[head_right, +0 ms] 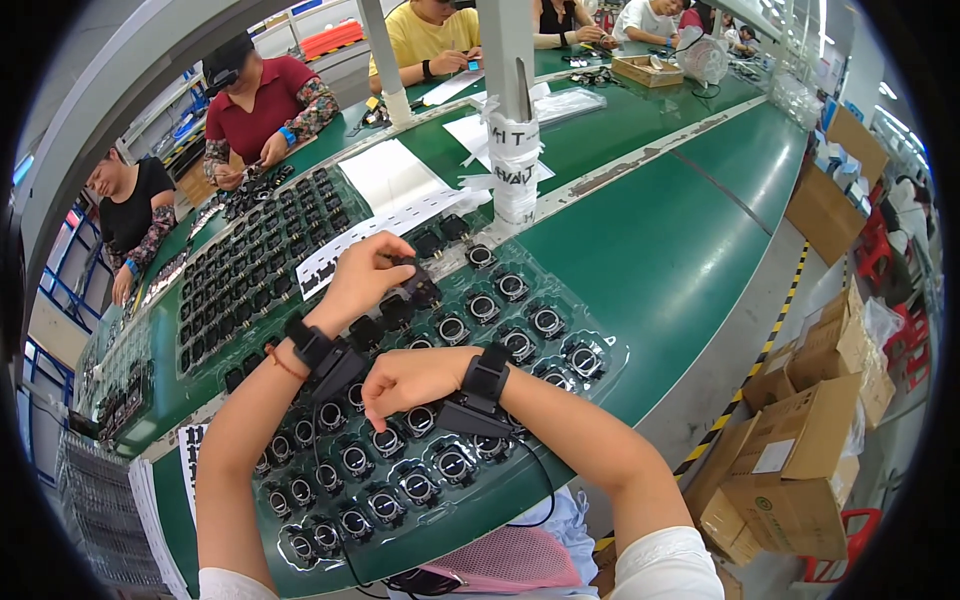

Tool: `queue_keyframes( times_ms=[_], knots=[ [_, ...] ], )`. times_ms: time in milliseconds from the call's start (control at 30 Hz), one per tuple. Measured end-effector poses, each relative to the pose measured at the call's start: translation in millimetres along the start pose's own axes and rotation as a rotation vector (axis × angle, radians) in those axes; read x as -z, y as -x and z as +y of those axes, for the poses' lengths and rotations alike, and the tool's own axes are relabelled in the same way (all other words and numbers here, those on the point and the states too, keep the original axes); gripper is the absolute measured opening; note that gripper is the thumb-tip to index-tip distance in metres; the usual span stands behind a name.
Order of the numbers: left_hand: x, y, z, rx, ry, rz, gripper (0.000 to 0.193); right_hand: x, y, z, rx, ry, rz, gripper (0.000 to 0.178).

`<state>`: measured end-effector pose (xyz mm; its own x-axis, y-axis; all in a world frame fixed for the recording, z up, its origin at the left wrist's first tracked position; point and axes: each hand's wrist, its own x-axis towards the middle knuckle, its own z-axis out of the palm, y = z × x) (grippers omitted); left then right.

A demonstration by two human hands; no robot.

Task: The person peels a sticker from a sheet, presses it onto the back of a small electronic component, and places the component into a plastic tray.

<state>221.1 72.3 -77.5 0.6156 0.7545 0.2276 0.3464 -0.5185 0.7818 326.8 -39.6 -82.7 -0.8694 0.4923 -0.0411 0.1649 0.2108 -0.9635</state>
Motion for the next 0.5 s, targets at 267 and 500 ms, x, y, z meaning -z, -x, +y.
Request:
queue_keyframes(
  times_ms=[267, 500],
  knots=[
    [-42, -46, 3, -0.023, -0.19, -0.105, 0.016, -1, -4, 5, -0.015, -0.019, -0.032, 0.024],
    [-40, -52, 5, -0.011, -0.371, -0.147, 0.018, -3, -4, 7, 0.04, 0.002, 0.006, 0.022]
  ],
)
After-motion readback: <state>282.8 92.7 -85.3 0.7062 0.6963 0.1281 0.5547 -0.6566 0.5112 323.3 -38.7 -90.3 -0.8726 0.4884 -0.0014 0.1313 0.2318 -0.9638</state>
